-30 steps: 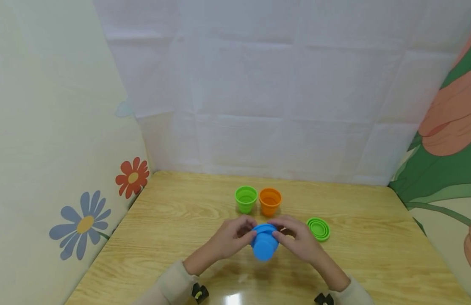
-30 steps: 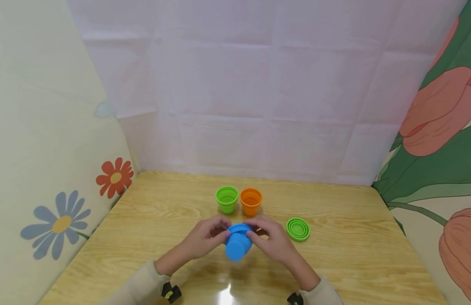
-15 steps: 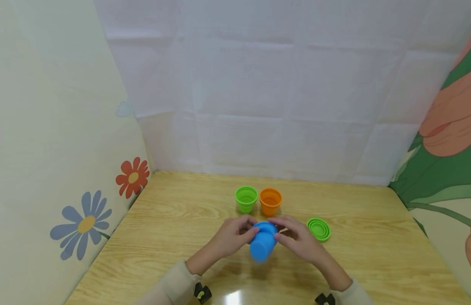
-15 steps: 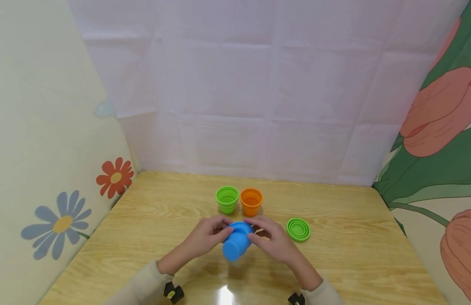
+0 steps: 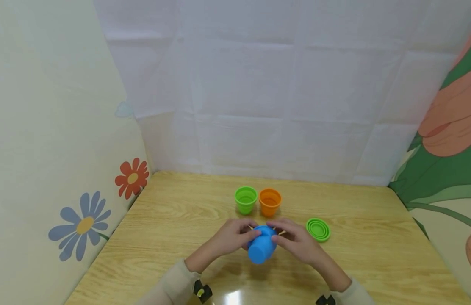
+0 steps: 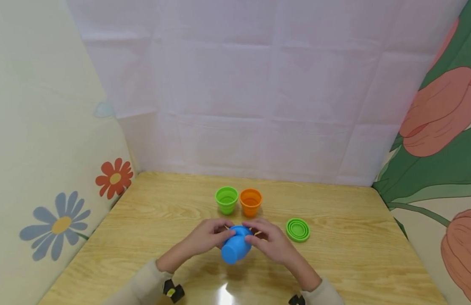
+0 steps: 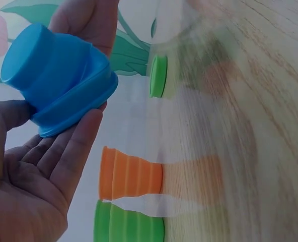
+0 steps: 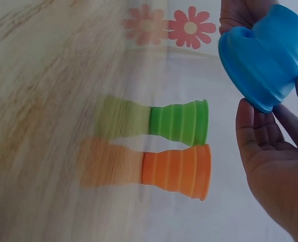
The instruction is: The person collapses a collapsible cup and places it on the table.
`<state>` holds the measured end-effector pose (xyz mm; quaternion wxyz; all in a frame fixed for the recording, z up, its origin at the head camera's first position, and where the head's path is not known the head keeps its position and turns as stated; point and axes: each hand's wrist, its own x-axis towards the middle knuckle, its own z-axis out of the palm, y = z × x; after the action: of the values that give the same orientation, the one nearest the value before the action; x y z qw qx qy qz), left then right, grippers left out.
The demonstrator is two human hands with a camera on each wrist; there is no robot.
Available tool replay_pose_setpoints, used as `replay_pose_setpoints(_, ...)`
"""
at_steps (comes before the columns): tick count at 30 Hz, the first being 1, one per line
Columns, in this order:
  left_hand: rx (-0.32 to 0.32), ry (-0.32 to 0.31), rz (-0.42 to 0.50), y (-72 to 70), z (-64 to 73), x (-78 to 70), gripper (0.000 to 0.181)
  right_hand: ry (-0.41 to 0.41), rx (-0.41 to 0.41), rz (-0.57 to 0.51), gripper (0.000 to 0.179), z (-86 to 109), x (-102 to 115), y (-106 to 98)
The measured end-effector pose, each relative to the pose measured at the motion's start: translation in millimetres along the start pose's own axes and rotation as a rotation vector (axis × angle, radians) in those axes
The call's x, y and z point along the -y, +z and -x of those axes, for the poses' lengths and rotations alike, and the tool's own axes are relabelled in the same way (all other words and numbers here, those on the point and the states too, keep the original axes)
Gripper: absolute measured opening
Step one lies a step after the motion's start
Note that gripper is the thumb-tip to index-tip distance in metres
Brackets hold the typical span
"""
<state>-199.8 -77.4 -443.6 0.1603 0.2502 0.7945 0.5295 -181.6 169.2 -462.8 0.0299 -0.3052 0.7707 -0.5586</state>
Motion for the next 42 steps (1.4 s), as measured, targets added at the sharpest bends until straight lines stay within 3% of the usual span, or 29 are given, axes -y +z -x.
replay_pose_setpoints(8,-0.022,0.011,0.053,1.1,0.7,-3.7,0.032,0.069,-0.058,-0.038,0.036,-1.6,2.4,-1.9)
replay_pose_setpoints(17,-0.031,0.013,0.013,4.0,-1.8,-7.4,0.026,0.107,-0.018,-0.029,0.036,-1.5,6.3,-4.5)
replay_pose_setpoints(23,-0.019,0.02,-0.076,4.4,-1.9,-7.9,0.017,0.042,0.036,-0.016,0.033,0.3,1.7,-4.8)
replay_pose_setpoints(29,-0.012,0.055,-0.144,5.6,-2.6,-5.5,0.012,-0.032,0.017,0.064,0.022,-1.2,0.6,-2.8)
replay_pose_setpoints(38,0.017,0.072,-0.032,3.7,-1.5,-8.4,0.024,-0.105,-0.121,0.187,0.022,-1.7,5.4,-1.3)
replay_pose_setpoints(42,-0.001,0.112,-0.009,3.7,0.0,-10.6,0.026,-0.01,-0.107,0.087,0.029,-1.1,6.3,-3.2)
